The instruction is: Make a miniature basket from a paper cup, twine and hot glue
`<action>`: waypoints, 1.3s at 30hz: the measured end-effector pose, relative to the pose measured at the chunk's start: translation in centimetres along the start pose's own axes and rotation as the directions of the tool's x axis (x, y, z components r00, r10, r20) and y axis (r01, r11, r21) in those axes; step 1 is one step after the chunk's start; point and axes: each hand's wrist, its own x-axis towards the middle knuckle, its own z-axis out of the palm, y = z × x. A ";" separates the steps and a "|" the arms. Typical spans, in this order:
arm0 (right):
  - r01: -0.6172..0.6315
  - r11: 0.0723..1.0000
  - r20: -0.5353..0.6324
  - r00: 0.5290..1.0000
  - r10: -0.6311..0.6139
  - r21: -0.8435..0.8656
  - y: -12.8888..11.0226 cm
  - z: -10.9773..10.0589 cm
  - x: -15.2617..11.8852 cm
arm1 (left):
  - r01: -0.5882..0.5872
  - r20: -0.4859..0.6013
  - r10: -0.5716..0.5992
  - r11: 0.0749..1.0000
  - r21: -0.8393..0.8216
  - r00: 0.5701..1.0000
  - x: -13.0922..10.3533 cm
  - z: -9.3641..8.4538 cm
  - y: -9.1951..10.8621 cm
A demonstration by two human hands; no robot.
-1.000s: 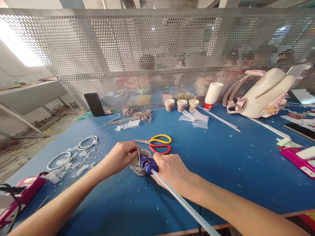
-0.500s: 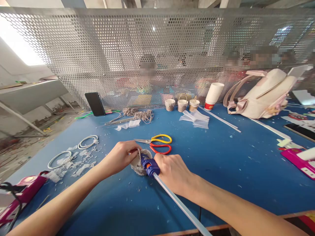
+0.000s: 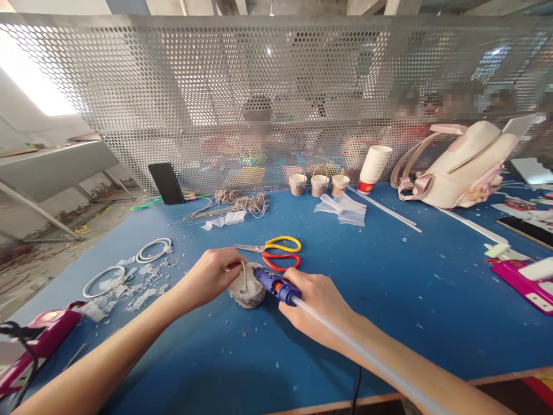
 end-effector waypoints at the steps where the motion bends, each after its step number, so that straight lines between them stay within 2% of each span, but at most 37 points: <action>1: -0.056 0.994 0.009 0.998 0.056 0.096 0.1 -0.3 -0.2 | 0.002 0.003 -0.002 1.000 -0.001 1.000 0.0 0.0 0.0; 5: -0.233 0.848 0.089 0.972 0.217 0.477 1.2 -1.3 -0.7 | 0.018 -0.009 -0.018 1.000 -0.008 1.000 0.0 -0.1 0.2; 9: -0.276 0.714 0.005 0.934 0.356 0.643 3.0 -1.7 0.0 | 0.041 -0.018 -0.041 0.999 0.015 0.999 0.0 -0.1 0.4; 11: -0.339 0.734 -0.037 0.896 0.443 0.588 4.1 -1.7 0.9 | 0.048 -0.015 -0.048 0.998 0.030 0.999 0.0 -0.2 0.5; 14: -0.440 0.809 -0.100 0.853 0.512 0.389 5.6 -1.3 2.5 | 0.050 -0.020 -0.050 0.998 0.039 0.999 0.1 -0.4 0.5; 21: -0.378 0.919 -0.208 0.895 0.394 0.112 7.4 0.3 5.2 | 0.033 -0.030 -0.031 0.998 0.059 0.999 0.3 -0.3 0.1; 26: -0.347 0.935 -0.245 0.916 0.319 -0.080 8.4 1.1 5.6 | 0.050 -0.031 -0.048 0.996 0.068 0.998 0.4 -0.3 0.2; 33: -0.313 0.944 -0.235 0.930 0.282 -0.104 9.4 0.8 4.1 | 0.102 -0.061 -0.099 0.993 0.060 0.993 0.0 -0.1 0.2; 39: -0.314 0.949 -0.335 0.896 0.292 -0.012 9.8 -0.7 -1.4 | 0.138 -0.114 -0.127 0.985 0.100 0.985 -0.5 0.1 0.6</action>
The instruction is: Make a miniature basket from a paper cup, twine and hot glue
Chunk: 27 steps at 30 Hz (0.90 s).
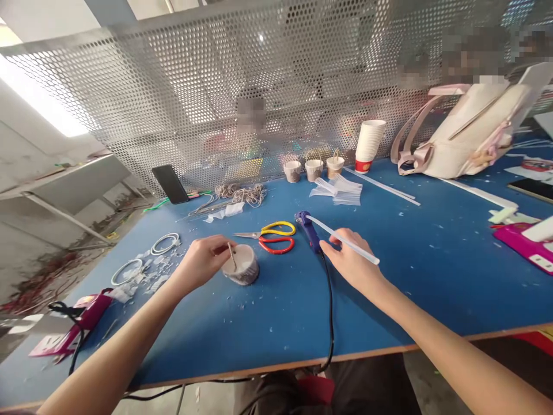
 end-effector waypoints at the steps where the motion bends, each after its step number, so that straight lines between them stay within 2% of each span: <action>1: 0.001 0.999 0.001 1.000 -0.001 0.048 -0.1 -0.5 -1.1 | 0.002 -0.009 -0.002 1.000 0.006 1.000 -0.1 0.0 0.1; 4: 0.129 0.971 0.090 0.985 -0.150 0.201 -2.0 -1.4 -4.0 | 0.001 -0.029 0.000 1.000 0.026 1.000 -0.2 0.1 0.3; 6: 0.231 0.927 0.153 0.946 -0.285 0.296 -4.2 -1.5 -4.8 | -0.003 -0.039 0.005 0.999 0.039 0.999 -0.3 0.2 0.3; 9: 0.373 0.836 0.163 0.870 -0.466 0.402 -7.6 -0.6 -3.8 | -0.010 -0.054 0.013 0.998 0.060 0.998 -0.5 0.2 0.4; 11: 0.422 0.794 0.146 0.838 -0.526 0.438 -9.6 0.4 -2.1 | -0.016 -0.062 0.020 0.997 0.071 0.998 -0.7 0.2 0.4; 13: 0.430 0.754 0.124 0.825 -0.552 0.496 -11.2 1.5 -0.2 | -0.018 -0.069 0.024 0.997 0.080 0.997 -0.8 0.3 0.5; 15: 0.390 0.730 0.122 0.834 -0.539 0.561 -12.5 2.5 1.4 | -0.016 -0.076 0.022 0.996 0.089 0.997 -1.0 0.4 0.6; 18: 0.371 0.705 0.141 0.821 -0.553 0.604 -13.8 3.9 2.8 | -0.008 -0.076 0.015 0.995 0.098 0.997 -1.1 0.6 0.4; 21: 0.412 0.703 0.151 0.794 -0.589 0.579 -14.0 4.9 3.3 | 0.000 -0.069 0.007 0.995 0.100 0.998 -1.1 0.7 0.3; 27: 0.367 0.711 0.170 0.810 -0.561 0.600 -13.5 5.6 2.9 | 0.009 -0.081 -0.002 0.995 0.096 0.997 -1.2 0.8 0.4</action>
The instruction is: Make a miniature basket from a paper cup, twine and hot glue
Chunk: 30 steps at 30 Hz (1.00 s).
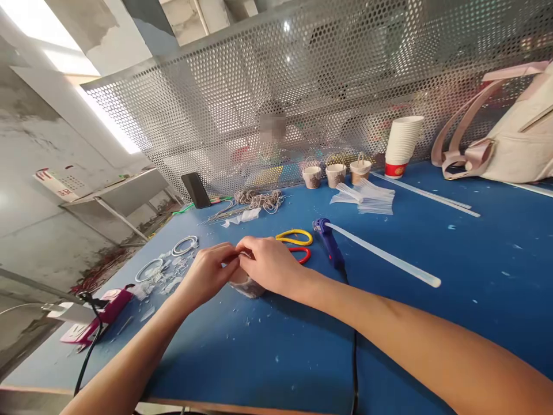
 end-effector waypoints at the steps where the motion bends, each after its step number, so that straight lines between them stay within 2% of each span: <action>1: -0.010 1.000 0.004 1.000 0.010 0.007 0.0 0.0 -0.1 | 0.000 -0.003 0.000 1.000 -0.005 1.000 0.0 0.0 0.0; 7: -0.008 1.000 -0.014 1.000 0.008 0.018 -0.3 0.1 -0.3 | 0.020 -0.007 -0.021 0.999 -0.031 1.000 -0.2 0.0 0.1; 14: -0.026 0.998 0.021 0.999 0.025 0.064 -0.7 -0.2 -0.4 | 0.032 -0.009 -0.032 0.999 -0.042 0.999 -0.4 -0.1 0.1; 17: -0.104 0.985 0.078 0.993 0.094 0.141 -1.2 -0.9 -0.3 | 0.044 -0.002 -0.044 0.997 -0.057 0.999 -0.4 -0.2 0.2; 19: -0.155 0.986 0.117 0.982 0.146 0.067 -1.5 -1.7 -0.3 | 0.058 0.002 -0.058 0.997 -0.053 0.998 -0.5 -0.2 0.2; 21: -0.118 0.990 0.194 0.972 0.132 -0.079 -1.7 -2.5 -0.3 | 0.074 0.003 -0.074 0.996 -0.039 0.997 -0.5 -0.2 0.2; 23: -0.051 0.987 0.301 0.949 0.097 -0.155 -1.8 -3.2 -0.2 | 0.089 -0.003 -0.089 0.996 -0.026 0.996 -0.5 -0.1 0.1; 26: -0.095 0.990 0.391 0.911 0.129 -0.105 -1.7 -3.8 -0.2 | 0.103 -0.020 -0.103 0.995 -0.012 0.994 -0.7 0.0 0.1; 30: -0.199 0.980 0.389 0.905 0.172 0.030 -1.7 -3.8 0.0 | 0.114 -0.035 -0.114 0.993 -0.008 0.993 -0.8 0.1 0.0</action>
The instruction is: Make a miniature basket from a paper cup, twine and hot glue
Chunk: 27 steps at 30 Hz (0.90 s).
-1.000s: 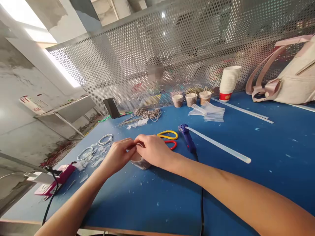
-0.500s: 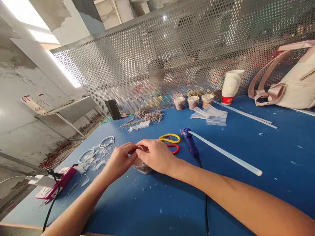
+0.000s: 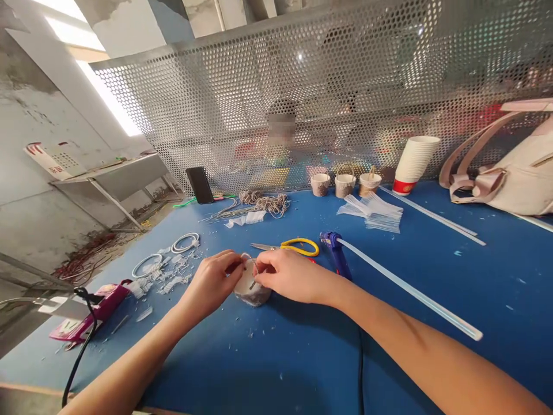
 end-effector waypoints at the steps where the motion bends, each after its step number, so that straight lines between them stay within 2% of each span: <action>1: -0.001 0.999 -0.003 1.000 0.001 0.048 0.0 0.0 0.0 | 0.002 0.000 -0.002 1.000 -0.005 1.000 0.0 0.0 0.0; 4: -0.040 0.984 0.019 0.999 0.037 0.173 0.0 0.2 0.0 | 0.009 0.001 -0.009 1.000 -0.016 1.000 -0.1 0.2 -0.2; 6: -0.058 0.983 0.026 0.998 0.054 0.177 -0.1 0.3 -0.1 | 0.012 0.005 -0.012 1.000 -0.022 1.000 -0.1 0.3 -0.3; 10: -0.028 1.000 -0.016 0.999 0.028 0.011 -0.4 0.5 -0.6 | 0.015 0.019 -0.014 0.999 -0.036 1.000 -0.1 0.6 -0.4; 17: 0.196 0.924 -0.007 0.978 -0.209 -0.328 -0.2 0.8 -0.9 | -0.016 0.007 0.016 0.998 -0.064 1.000 -0.3 0.8 -0.5; 27: 0.165 0.921 0.031 0.986 -0.165 -0.354 -0.2 0.4 -1.1 | 0.023 0.049 -0.019 0.995 -0.096 0.999 -0.2 0.9 -0.6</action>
